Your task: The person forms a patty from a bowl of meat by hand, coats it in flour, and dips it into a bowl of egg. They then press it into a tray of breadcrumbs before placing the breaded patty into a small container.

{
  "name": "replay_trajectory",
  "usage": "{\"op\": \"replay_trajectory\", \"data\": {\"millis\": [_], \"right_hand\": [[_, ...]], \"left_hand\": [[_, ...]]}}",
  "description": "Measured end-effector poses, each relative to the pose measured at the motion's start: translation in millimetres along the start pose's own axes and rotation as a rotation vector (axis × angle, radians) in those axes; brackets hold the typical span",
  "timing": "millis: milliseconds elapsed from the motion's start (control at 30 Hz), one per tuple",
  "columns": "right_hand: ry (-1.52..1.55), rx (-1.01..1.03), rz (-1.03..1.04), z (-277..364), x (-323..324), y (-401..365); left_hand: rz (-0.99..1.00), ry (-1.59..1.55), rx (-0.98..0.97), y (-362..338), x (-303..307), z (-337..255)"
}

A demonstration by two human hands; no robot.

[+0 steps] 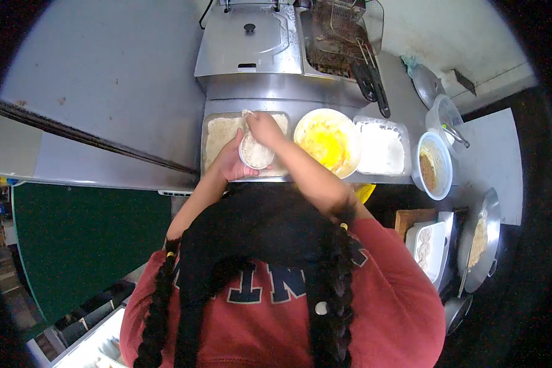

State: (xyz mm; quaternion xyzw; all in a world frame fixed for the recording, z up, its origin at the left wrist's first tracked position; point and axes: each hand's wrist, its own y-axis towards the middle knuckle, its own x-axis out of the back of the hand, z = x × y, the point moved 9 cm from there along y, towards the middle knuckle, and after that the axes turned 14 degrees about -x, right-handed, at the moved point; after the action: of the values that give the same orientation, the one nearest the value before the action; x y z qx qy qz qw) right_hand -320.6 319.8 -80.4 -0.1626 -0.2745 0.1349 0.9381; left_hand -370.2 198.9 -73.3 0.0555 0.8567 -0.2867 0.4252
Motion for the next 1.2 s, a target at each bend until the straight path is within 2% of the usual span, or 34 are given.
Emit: {"op": "replay_trajectory", "data": {"millis": [67,133,200,267,300,333,367,400,433,500,533,600,633,667,700,733,767,800,833,900,1000,1033,1100,1133,1200], "right_hand": [[-0.198,0.279,0.100,14,-9,15],[-0.247,0.334,0.149,29,-12,11],[-0.295,0.389,0.188,43,-14,1],[-0.444,0.274,0.262,33,-27,-14],[-0.429,0.378,0.154,36,-22,-22],[-0.430,0.379,0.156,26,-29,-24],[-0.327,0.297,-0.029,16,-18,-19],[-0.221,0.213,-0.214,5,-3,-17],[-0.221,0.213,-0.215,3,-1,-14],[-0.298,0.051,-0.158,-13,2,0],[-0.297,0.052,-0.156,-1,7,-6],[-0.169,0.024,0.008,17,10,-13],[-0.168,0.023,0.006,10,6,-4],[-0.295,0.183,0.054,15,-9,0],[-0.422,0.341,0.103,16,-26,0],[-0.420,0.338,0.103,10,-31,-1],[-0.418,0.304,0.004,3,-28,0],[-0.416,0.272,-0.093,-1,-23,2],[-0.416,0.272,-0.092,-2,-24,2],[-0.346,0.146,-0.113,-7,-16,4],[-0.225,0.061,-0.067,23,1,-15],[-0.227,0.060,-0.064,20,-4,-14],[-0.485,0.389,-0.049,43,-24,-29],[-0.486,0.388,-0.050,45,-24,-31],[-0.534,0.242,-0.147,38,-18,-34]], "left_hand": [[0.001,0.007,-0.039,12,18,2],[0.360,-0.016,0.037,12,3,4],[0.386,-0.011,0.060,18,9,10],[0.406,-0.010,0.080,19,12,14],[0.491,-0.012,0.100,16,8,15],[0.576,-0.016,0.117,7,-4,13],[0.574,-0.018,0.115,2,-10,16],[0.326,-0.015,0.038,-3,-17,9],[0.078,-0.010,-0.038,-5,-13,3],[0.080,-0.103,-0.065,8,-8,11],[0.081,-0.199,-0.091,13,-5,12],[0.130,-0.081,-0.077,19,5,14],[0.182,0.037,-0.061,24,10,17],[0.185,0.039,-0.058,38,22,20],[0.628,-0.259,0.046,40,2,29],[1.064,-0.565,0.153,8,-28,14],[1.063,-0.565,0.154,3,-29,15],[0.618,-0.304,0.077,8,-31,18],[0.172,-0.045,0.002,11,-7,15],[0.140,-0.054,-0.059,15,-2,12],[0.095,-0.091,-0.157,23,6,1],[0.080,-0.118,-0.188,23,8,-2],[0.072,-0.135,-0.158,19,4,-2],[0.064,-0.150,-0.129,17,2,-1],[0.037,-0.112,-0.127,19,8,-1]]}}
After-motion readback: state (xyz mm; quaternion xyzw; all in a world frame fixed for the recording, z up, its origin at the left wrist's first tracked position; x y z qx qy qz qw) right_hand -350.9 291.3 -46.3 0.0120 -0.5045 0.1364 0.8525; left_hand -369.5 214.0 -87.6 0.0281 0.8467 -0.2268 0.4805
